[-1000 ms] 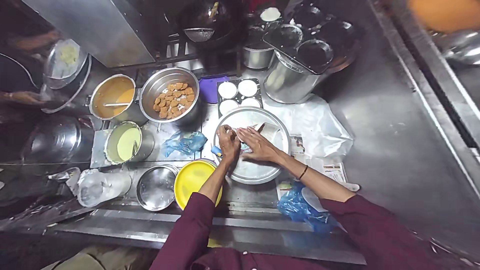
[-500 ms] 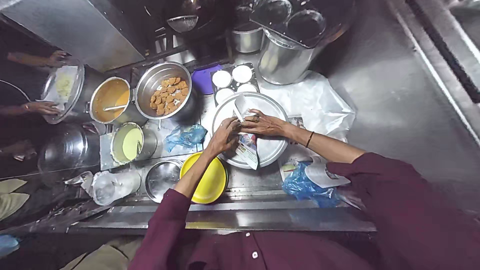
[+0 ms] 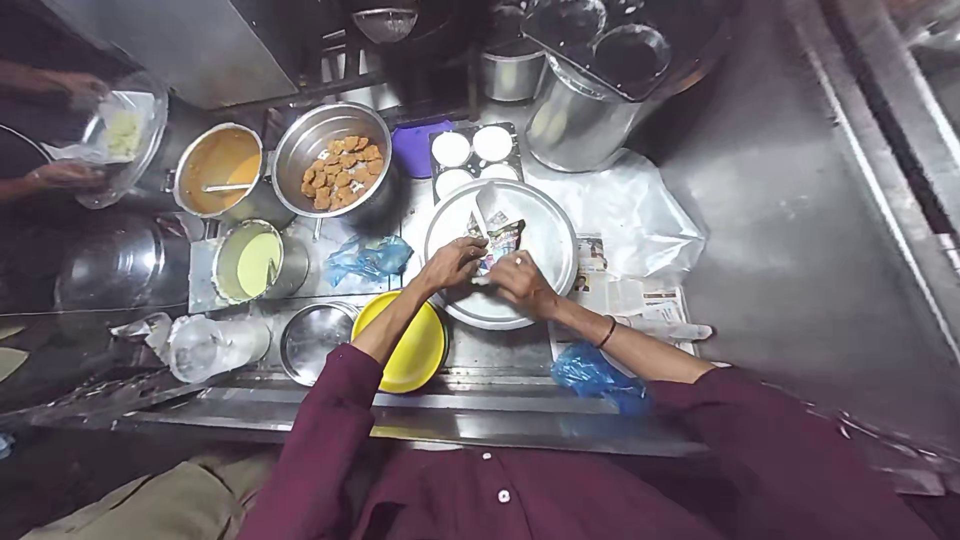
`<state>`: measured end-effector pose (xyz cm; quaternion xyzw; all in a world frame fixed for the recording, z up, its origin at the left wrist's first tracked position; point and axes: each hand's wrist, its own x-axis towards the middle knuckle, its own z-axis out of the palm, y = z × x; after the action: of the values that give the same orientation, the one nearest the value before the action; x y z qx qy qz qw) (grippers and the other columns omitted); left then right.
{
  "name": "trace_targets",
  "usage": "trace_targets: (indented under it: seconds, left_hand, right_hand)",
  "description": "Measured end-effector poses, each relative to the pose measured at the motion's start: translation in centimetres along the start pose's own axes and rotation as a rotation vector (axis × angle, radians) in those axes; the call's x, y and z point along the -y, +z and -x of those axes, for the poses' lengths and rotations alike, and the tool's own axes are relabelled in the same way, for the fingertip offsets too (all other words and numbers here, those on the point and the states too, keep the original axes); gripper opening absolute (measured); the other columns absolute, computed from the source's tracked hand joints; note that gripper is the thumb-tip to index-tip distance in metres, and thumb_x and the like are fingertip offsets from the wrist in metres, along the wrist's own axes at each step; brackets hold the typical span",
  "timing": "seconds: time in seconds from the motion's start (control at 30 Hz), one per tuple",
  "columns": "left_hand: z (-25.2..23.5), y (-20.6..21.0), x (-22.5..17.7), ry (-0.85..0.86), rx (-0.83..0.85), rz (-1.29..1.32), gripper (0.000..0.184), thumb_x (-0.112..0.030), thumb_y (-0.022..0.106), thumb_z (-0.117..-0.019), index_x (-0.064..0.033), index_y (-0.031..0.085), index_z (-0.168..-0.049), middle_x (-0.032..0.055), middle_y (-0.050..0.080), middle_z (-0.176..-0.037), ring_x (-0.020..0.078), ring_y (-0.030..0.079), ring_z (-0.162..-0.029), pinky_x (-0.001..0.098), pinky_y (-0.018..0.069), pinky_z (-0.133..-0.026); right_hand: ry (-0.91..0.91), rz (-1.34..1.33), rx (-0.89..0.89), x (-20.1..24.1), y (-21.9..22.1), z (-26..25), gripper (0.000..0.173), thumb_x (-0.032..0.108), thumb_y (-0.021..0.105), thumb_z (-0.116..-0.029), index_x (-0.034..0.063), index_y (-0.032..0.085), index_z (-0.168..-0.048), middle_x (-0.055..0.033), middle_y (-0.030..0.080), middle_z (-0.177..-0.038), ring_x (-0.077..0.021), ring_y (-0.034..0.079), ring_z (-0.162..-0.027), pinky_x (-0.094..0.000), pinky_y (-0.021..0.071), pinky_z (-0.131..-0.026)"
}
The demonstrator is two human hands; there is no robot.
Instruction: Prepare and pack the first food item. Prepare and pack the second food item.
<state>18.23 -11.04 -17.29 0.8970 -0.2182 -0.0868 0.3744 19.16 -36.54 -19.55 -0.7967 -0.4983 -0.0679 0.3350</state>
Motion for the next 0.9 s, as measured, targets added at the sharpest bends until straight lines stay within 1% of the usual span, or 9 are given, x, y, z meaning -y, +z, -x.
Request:
trace_targets:
  seconds: [0.1,0.2,0.27,0.4,0.5,0.57,0.67,0.8,0.9]
  left_hand:
    - [0.0,-0.6,-0.7,-0.081,0.021,0.095,0.046,-0.038,0.039,-0.1096,-0.0092,0.073,-0.118,0.0017,0.06,-0.144,0.0148,0.054,-0.135,0.0409,0.0438,-0.115]
    - [-0.2,0.5,-1.6,-0.142,-0.043,0.077,0.049,-0.056,0.062,-0.0966,-0.0121,0.076,-0.114,0.0008,0.064,-0.139,0.0147,0.055,-0.133,0.0409,0.0449,-0.114]
    - [-0.1,2.7,-2.2,-0.154,-0.189,-0.009,0.041,-0.05,0.069,-0.0944,-0.0115,0.077,-0.106,0.002,0.068,-0.131,0.0164,0.058,-0.129,0.0418,0.0454,-0.113]
    - [-0.4,5.8,-2.7,-0.224,-0.368,-0.067,0.024,-0.034,0.066,-0.0974,-0.0126,0.078,-0.101,-0.0002,0.069,-0.127,0.0171,0.057,-0.127,0.0423,0.0397,-0.116]
    - [-0.7,5.9,-2.5,-0.274,-0.393,-0.081,0.027,-0.037,0.064,-0.0989,-0.0148,0.078,-0.094,-0.0029,0.072,-0.121,0.0139,0.059,-0.124,0.0419,0.0371,-0.117]
    - [-1.0,5.8,-2.9,-0.309,-0.39,-0.1,0.025,-0.036,0.066,-0.0975,-0.0149,0.078,-0.091,-0.0026,0.073,-0.114,0.0136,0.061,-0.118,0.0429,0.0352,-0.118]
    - [-1.5,5.3,-3.7,-0.362,-0.372,-0.134,0.023,-0.032,0.065,-0.0969,-0.0133,0.079,-0.092,-0.0011,0.074,-0.113,0.0142,0.064,-0.116,0.0451,0.033,-0.119]
    - [-1.6,5.8,-3.4,-0.391,-0.378,-0.115,0.023,-0.031,0.064,-0.0968,-0.0135,0.079,-0.093,-0.0017,0.074,-0.116,0.0135,0.064,-0.118,0.0448,0.0321,-0.119]
    - [-1.8,5.2,-3.6,-0.42,-0.374,-0.092,0.02,-0.03,0.067,-0.0948,-0.0136,0.079,-0.095,-0.0013,0.074,-0.114,0.0136,0.064,-0.116,0.0432,0.0334,-0.118]
  right_hand:
    - [0.508,-0.104,-0.155,-1.4,0.3,-3.0,0.029,0.039,0.069,-0.096,0.0118,0.076,-0.103,-0.0072,0.069,-0.113,-0.0253,0.061,-0.113,-0.0511,0.0472,-0.1]
    - [0.783,-0.163,-0.112,-2.4,0.8,-4.1,0.031,0.039,0.075,-0.0897,0.0111,0.076,-0.103,-0.011,0.066,-0.113,-0.0314,0.06,-0.111,-0.0575,0.0484,-0.099]
    - [0.806,-0.179,-0.106,-2.1,0.7,-4.2,0.03,0.036,0.077,-0.0887,0.0111,0.076,-0.104,-0.0125,0.066,-0.113,-0.0325,0.06,-0.111,-0.057,0.0488,-0.098]
    - [1.198,-0.423,-0.291,-1.7,-1.0,-5.1,0.059,0.051,0.07,-0.0912,0.0076,0.061,-0.129,-0.018,0.06,-0.13,-0.0313,0.059,-0.12,-0.0531,0.0509,-0.1]
    - [1.413,-0.498,-0.234,-2.7,-2.0,-7.5,0.095,0.067,0.075,-0.0795,0.0063,0.045,-0.147,-0.0252,0.06,-0.13,-0.0408,0.06,-0.117,-0.0625,0.0509,-0.095]
    - [1.387,-0.528,-0.087,-3.4,-3.0,-8.4,0.099,0.061,0.083,-0.0742,0.0067,0.045,-0.147,-0.0268,0.062,-0.129,-0.0442,0.062,-0.115,-0.0649,0.0518,-0.092]
    - [1.205,-0.525,0.085,-5.7,-4.7,-9.5,0.075,0.043,0.092,-0.0716,0.0073,0.062,-0.131,-0.0232,0.068,-0.118,-0.0411,0.066,-0.103,-0.0625,0.0546,-0.084]
    - [0.975,-0.643,0.252,-11.6,-3.2,-13.4,0.031,0.018,0.083,-0.0858,-0.0001,0.073,-0.108,-0.0164,0.072,-0.104,-0.0265,0.068,-0.092,-0.0492,0.0565,-0.085]
    - [0.796,-0.519,0.31,-10.2,-4.4,-15.0,0.063,0.008,0.087,-0.0784,-0.0006,0.055,-0.132,-0.0257,0.066,-0.116,-0.0368,0.069,-0.098,-0.0517,0.0606,-0.081]
